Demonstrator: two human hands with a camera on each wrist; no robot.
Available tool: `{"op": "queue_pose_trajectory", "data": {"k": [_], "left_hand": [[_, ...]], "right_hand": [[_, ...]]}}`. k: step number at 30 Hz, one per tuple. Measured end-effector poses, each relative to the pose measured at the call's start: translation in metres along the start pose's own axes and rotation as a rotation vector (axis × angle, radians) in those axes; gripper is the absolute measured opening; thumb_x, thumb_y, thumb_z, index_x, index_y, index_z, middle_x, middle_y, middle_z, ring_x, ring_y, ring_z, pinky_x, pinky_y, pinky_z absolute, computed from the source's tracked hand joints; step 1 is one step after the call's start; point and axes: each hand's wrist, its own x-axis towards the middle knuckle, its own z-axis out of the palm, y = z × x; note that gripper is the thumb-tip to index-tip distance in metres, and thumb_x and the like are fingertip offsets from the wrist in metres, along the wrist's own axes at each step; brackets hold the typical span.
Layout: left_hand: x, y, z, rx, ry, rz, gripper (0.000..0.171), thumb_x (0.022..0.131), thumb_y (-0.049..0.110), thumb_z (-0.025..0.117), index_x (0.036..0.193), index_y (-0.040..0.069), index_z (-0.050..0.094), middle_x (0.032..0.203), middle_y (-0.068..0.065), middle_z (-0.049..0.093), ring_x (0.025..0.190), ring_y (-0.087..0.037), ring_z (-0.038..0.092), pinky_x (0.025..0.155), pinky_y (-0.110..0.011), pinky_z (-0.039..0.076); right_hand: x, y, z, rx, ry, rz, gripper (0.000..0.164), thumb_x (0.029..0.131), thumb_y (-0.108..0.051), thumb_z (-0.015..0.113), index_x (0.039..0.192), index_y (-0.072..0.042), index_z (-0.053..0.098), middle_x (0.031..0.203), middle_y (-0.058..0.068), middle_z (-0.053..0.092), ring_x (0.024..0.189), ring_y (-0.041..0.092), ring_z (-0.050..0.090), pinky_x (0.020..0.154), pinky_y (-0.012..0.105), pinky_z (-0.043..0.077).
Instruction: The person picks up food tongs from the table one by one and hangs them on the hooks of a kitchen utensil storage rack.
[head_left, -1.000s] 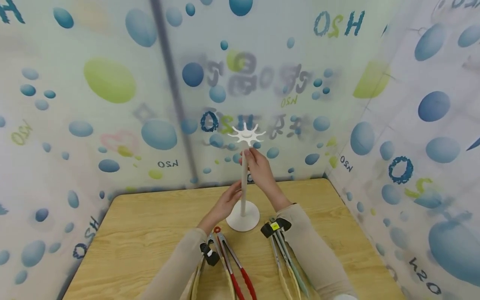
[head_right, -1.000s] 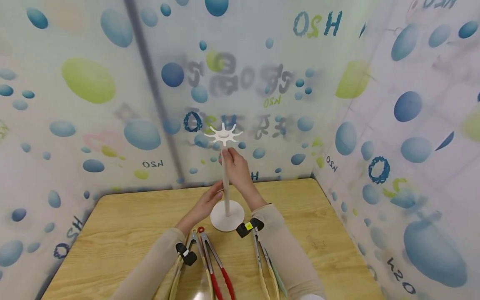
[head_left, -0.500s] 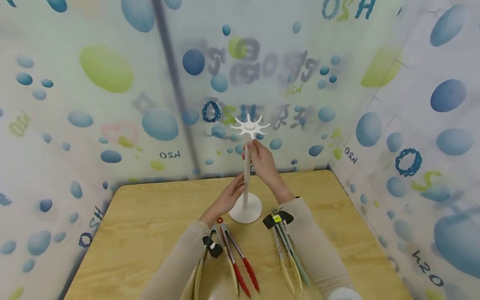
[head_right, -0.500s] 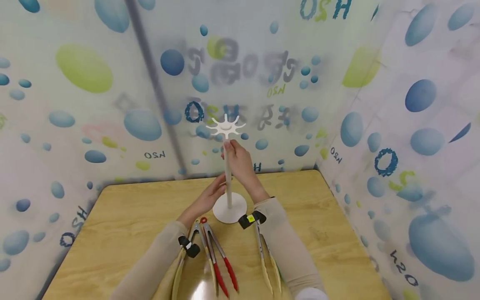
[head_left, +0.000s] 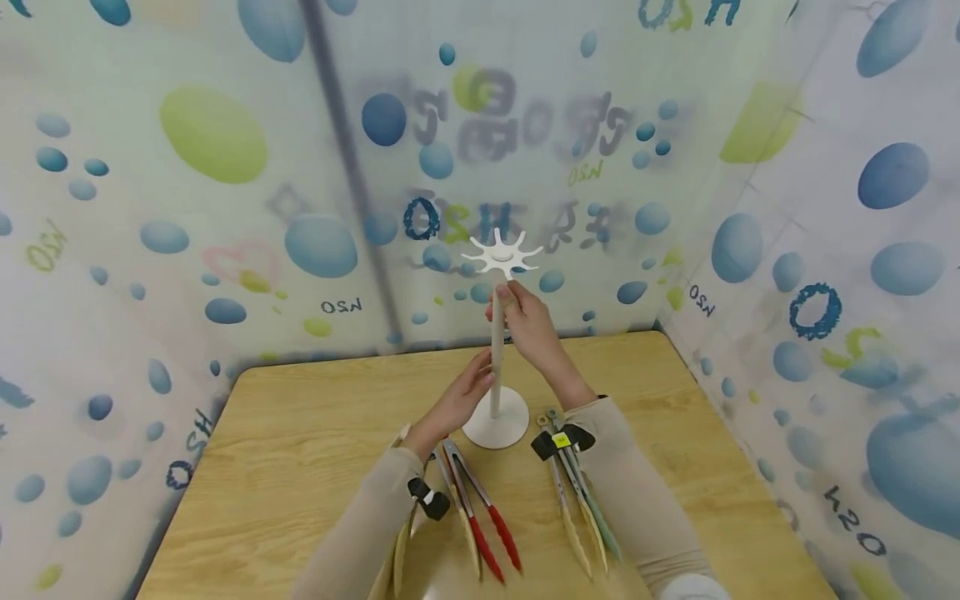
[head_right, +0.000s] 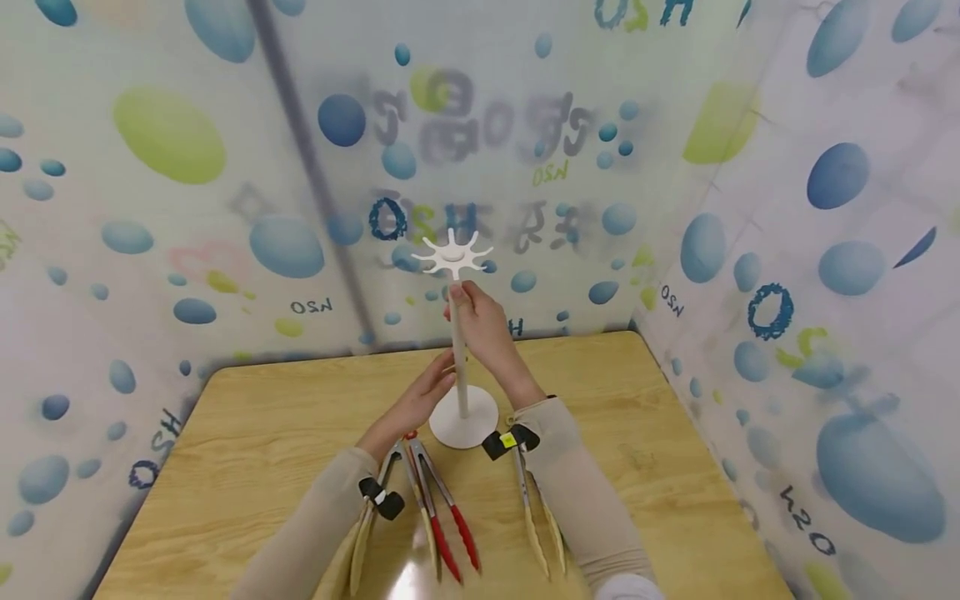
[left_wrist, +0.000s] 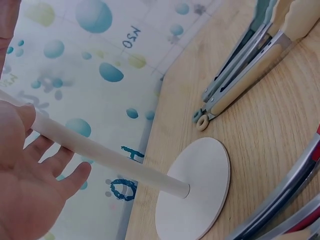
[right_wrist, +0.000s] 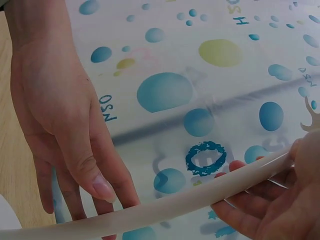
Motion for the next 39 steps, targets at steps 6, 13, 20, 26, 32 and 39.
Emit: {"op": "queue_pose_trajectory", "data": {"k": [6, 13, 20, 26, 32, 39], "left_hand": [[-0.005, 0.002, 0.004, -0.008, -0.013, 0.004, 0.055, 0.108, 0.020, 0.038, 0.159, 0.012, 0.017, 0.161, -0.020, 0.029, 0.148, -0.042, 0.030, 0.118, -0.057, 0.029], [-0.015, 0.010, 0.010, -0.013, -0.011, -0.016, 0.055, 0.108, 0.019, 0.038, 0.159, 0.014, 0.018, 0.160, -0.019, 0.030, 0.148, -0.042, 0.030, 0.118, -0.057, 0.029], [-0.023, 0.013, 0.017, 0.006, -0.025, -0.033, 0.057, 0.108, 0.018, 0.038, 0.159, 0.015, 0.015, 0.161, -0.018, 0.028, 0.149, -0.040, 0.028, 0.119, -0.059, 0.028], [-0.029, 0.016, 0.023, 0.012, -0.044, -0.030, 0.059, 0.107, 0.020, 0.040, 0.159, 0.013, 0.013, 0.162, -0.018, 0.025, 0.150, -0.041, 0.025, 0.117, -0.060, 0.030], [-0.036, 0.020, 0.027, -0.003, -0.078, -0.018, 0.061, 0.107, 0.015, 0.041, 0.159, 0.013, 0.009, 0.162, -0.019, 0.021, 0.151, -0.040, 0.021, 0.117, -0.057, 0.033], [-0.046, 0.024, 0.033, 0.062, -0.094, -0.001, 0.068, 0.104, 0.010, 0.047, 0.159, 0.014, 0.008, 0.163, -0.018, 0.019, 0.151, -0.041, 0.022, 0.114, -0.058, 0.036]], "right_hand": [[-0.008, -0.003, -0.003, 0.025, -0.016, -0.004, 0.051, 0.104, -0.050, 0.035, 0.110, -0.006, 0.061, 0.095, 0.013, 0.068, 0.093, 0.024, 0.064, 0.087, 0.044, 0.056], [-0.018, -0.006, -0.005, 0.023, -0.034, 0.023, 0.050, 0.105, -0.050, 0.034, 0.112, -0.008, 0.061, 0.097, 0.013, 0.069, 0.093, 0.025, 0.064, 0.088, 0.045, 0.056], [-0.028, -0.008, -0.007, 0.031, -0.035, 0.028, 0.049, 0.105, -0.046, 0.036, 0.114, -0.005, 0.060, 0.100, 0.016, 0.070, 0.096, 0.025, 0.067, 0.091, 0.044, 0.057], [-0.037, -0.011, -0.009, 0.032, -0.025, 0.023, 0.051, 0.106, -0.044, 0.037, 0.116, -0.001, 0.061, 0.100, 0.018, 0.071, 0.099, 0.028, 0.069, 0.094, 0.043, 0.056], [-0.046, -0.014, -0.009, 0.028, -0.016, 0.004, 0.049, 0.106, -0.042, 0.037, 0.114, -0.001, 0.062, 0.100, 0.021, 0.070, 0.097, 0.029, 0.067, 0.091, 0.044, 0.057], [-0.056, -0.016, -0.012, 0.009, -0.024, -0.002, 0.048, 0.106, -0.042, 0.036, 0.107, -0.003, 0.063, 0.095, 0.017, 0.070, 0.095, 0.027, 0.067, 0.091, 0.045, 0.057]]}}
